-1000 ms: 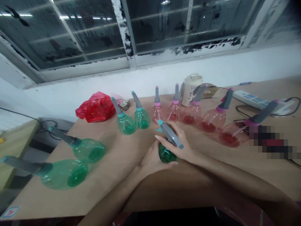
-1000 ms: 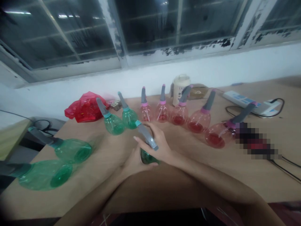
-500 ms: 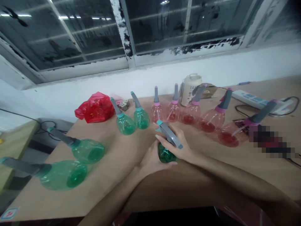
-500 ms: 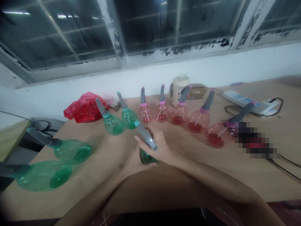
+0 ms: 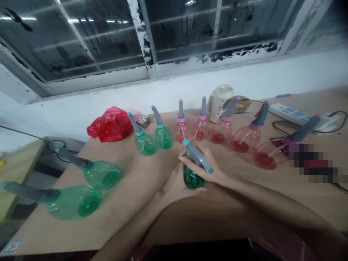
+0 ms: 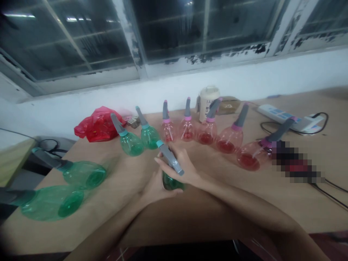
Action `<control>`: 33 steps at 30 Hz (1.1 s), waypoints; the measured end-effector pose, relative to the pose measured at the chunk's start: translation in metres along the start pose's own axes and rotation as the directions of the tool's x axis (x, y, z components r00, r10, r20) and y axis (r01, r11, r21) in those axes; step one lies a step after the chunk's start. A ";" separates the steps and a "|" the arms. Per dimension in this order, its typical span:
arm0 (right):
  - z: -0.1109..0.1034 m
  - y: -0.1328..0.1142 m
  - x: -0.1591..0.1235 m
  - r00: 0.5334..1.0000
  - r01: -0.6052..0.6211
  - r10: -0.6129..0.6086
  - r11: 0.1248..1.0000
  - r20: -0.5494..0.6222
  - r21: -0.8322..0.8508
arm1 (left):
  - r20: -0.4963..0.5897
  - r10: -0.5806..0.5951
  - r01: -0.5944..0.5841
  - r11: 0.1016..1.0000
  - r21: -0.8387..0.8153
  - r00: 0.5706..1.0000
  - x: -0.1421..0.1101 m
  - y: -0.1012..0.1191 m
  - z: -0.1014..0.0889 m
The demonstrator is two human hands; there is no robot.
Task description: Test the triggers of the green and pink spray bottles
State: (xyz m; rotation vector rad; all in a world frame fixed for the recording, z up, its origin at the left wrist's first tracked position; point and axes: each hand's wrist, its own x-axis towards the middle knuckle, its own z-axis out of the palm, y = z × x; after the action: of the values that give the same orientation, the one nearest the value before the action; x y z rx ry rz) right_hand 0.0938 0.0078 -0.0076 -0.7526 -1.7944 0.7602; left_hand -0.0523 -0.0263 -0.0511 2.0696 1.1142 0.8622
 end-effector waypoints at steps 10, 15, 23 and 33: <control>-0.001 -0.004 0.000 0.999 0.050 -0.051 0.997 -0.004 -0.051 | 0.019 -0.051 0.051 0.999 0.012 0.999 -0.001 -0.004 0.002; 0.000 -0.001 -0.003 0.998 0.021 -0.026 0.997 -0.065 -0.074 | 0.038 -0.150 0.149 0.988 0.044 0.988 -0.002 0.002 -0.001; 0.002 0.002 -0.005 0.997 0.002 -0.011 0.994 -0.082 -0.107 | 0.038 -0.111 0.111 0.994 0.011 0.993 -0.001 0.003 -0.001; 0.002 0.001 -0.006 0.997 0.001 -0.008 0.996 -0.078 -0.087 | 0.042 -0.162 0.160 0.987 0.029 0.986 -0.002 0.002 -0.001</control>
State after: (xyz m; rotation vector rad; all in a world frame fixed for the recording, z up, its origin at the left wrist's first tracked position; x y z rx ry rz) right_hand 0.0940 0.0037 -0.0119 -0.8240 -1.7670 0.6447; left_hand -0.0525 -0.0290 -0.0494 1.9778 1.2547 0.7234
